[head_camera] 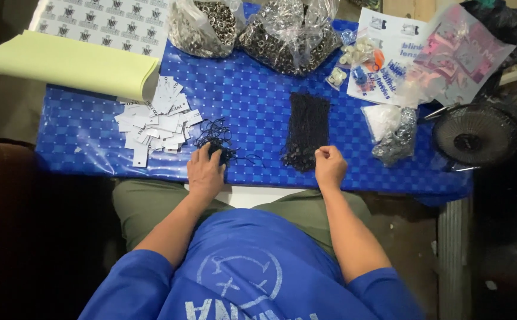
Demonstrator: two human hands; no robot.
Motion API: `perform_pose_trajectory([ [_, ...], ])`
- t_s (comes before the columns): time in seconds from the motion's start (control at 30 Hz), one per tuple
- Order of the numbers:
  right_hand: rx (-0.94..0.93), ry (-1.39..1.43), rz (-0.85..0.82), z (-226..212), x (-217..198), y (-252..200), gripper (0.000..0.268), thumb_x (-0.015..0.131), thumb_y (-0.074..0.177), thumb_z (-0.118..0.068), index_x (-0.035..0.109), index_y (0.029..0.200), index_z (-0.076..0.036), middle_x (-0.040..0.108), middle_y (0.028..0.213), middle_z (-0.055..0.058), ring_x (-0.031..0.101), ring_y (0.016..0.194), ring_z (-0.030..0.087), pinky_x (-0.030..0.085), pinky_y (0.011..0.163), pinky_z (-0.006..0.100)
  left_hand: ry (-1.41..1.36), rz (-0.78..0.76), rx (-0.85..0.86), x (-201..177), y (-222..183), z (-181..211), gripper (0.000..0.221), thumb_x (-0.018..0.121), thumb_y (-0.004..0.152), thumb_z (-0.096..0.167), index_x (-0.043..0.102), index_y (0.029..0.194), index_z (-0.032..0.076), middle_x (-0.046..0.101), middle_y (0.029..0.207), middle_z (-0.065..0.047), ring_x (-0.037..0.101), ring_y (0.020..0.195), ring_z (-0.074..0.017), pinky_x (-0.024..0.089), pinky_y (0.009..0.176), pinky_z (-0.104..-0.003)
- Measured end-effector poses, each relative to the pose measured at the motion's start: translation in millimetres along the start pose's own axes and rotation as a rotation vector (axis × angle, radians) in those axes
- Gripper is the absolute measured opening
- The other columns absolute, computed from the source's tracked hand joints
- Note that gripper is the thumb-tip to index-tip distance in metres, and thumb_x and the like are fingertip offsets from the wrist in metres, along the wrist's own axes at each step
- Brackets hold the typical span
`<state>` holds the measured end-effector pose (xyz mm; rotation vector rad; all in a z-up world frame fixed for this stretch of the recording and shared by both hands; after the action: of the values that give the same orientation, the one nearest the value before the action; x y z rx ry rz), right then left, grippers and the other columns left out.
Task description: The person is sorting and organizing black cable ties into a pile on a table.
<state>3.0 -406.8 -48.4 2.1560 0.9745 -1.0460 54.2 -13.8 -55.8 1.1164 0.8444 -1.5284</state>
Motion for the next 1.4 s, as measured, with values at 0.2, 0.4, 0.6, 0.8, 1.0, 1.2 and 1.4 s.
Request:
perform_pose_trajectory([
  [0.2, 0.006, 0.024, -0.014, -1.1, -1.8, -6.1, 0.006, 0.077, 0.086, -0.013, 0.075, 0.090, -0.009, 0.071, 0.075, 0.006, 0.071, 0.077, 0.029, 0.055, 0.071, 0.041, 0.020, 0.038, 0.018, 10.5, -2.9, -2.3, 0.045, 0.076, 0.085, 0.031, 0.066, 0.127, 0.018, 0.051, 0.141, -0.012, 0.052, 0.126, -0.0329, 0.051, 0.089, -0.046],
  [0.4, -0.126, -0.045, 0.047, 1.2, 2.1, -7.6, 0.011, 0.081, 0.087, -0.016, 0.072, 0.092, -0.011, 0.068, 0.078, 0.003, 0.071, 0.079, 0.027, 0.056, 0.072, 0.040, 0.011, 0.128, 0.034, -6.1, -3.5, 3.3, 0.048, 0.078, 0.083, 0.026, 0.064, 0.128, 0.016, 0.052, 0.138, -0.012, 0.054, 0.123, -0.0334, 0.050, 0.086, -0.044],
  [0.6, -0.428, 0.080, 0.027, -61.1, 8.0, -41.3, 0.007, 0.076, 0.087, -0.010, 0.070, 0.091, -0.012, 0.063, 0.076, 0.006, 0.068, 0.073, 0.030, 0.054, 0.067, 0.038, 0.019, 0.185, 0.096, 35.4, 1.0, -12.7, 0.018, 0.075, 0.084, 0.027, 0.068, 0.100, 0.022, 0.057, 0.092, 0.000, 0.062, 0.085, -0.0235, 0.052, 0.065, -0.039],
  [0.8, -0.544, 0.151, -0.090, -89.2, 46.6, -98.7, 0.004, 0.075, 0.088, -0.018, 0.072, 0.088, -0.020, 0.061, 0.071, -0.002, 0.067, 0.070, 0.022, 0.053, 0.066, 0.031, -0.019, 0.140, 0.238, 42.6, -8.6, 3.2, 0.025, 0.079, 0.081, 0.027, 0.068, 0.103, 0.023, 0.058, 0.087, -0.002, 0.066, 0.075, -0.0243, 0.055, 0.058, -0.038],
  [1.0, -0.588, 0.093, -0.190, -83.5, 62.7, -117.0, 0.003, 0.071, 0.090, -0.026, 0.071, 0.088, -0.024, 0.058, 0.072, -0.002, 0.068, 0.068, 0.023, 0.055, 0.064, 0.033, 0.116, 0.043, 0.339, 70.5, 1.4, 11.3, 0.008, 0.068, 0.090, 0.022, 0.060, 0.092, 0.020, 0.058, 0.082, -0.001, 0.067, 0.072, -0.0210, 0.053, 0.057, -0.034],
  [1.2, -0.580, 0.163, -0.220, -96.6, 56.1, -119.9, 0.005, 0.070, 0.092, -0.024, 0.070, 0.087, -0.023, 0.058, 0.072, -0.002, 0.069, 0.071, 0.023, 0.055, 0.064, 0.032, -0.022, 0.007, 0.202, 50.0, 8.5, 11.0, 0.010, 0.060, 0.098, 0.019, 0.058, 0.090, 0.012, 0.057, 0.080, -0.003, 0.067, 0.073, -0.0231, 0.054, 0.062, -0.035],
  [1.4, -0.452, 0.467, -0.368, -156.6, 39.3, -101.0, 0.007, 0.071, 0.094, -0.021, 0.075, 0.097, -0.016, 0.068, 0.081, 0.009, 0.070, 0.079, 0.031, 0.056, 0.070, 0.040, -0.432, 0.116, 0.031, -30.7, 29.2, 25.2, 0.012, 0.057, 0.104, 0.019, 0.058, 0.097, 0.009, 0.056, 0.080, -0.008, 0.067, 0.074, -0.0292, 0.056, 0.068, -0.037],
])
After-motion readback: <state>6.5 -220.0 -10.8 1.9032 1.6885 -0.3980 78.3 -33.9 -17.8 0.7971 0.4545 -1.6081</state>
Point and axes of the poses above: each hand's wrist, its own y-axis towards the middle knuckle, its own x-axis out of the palm, z = x × y, the point moved 9 cm from there along y, towards the middle knuckle
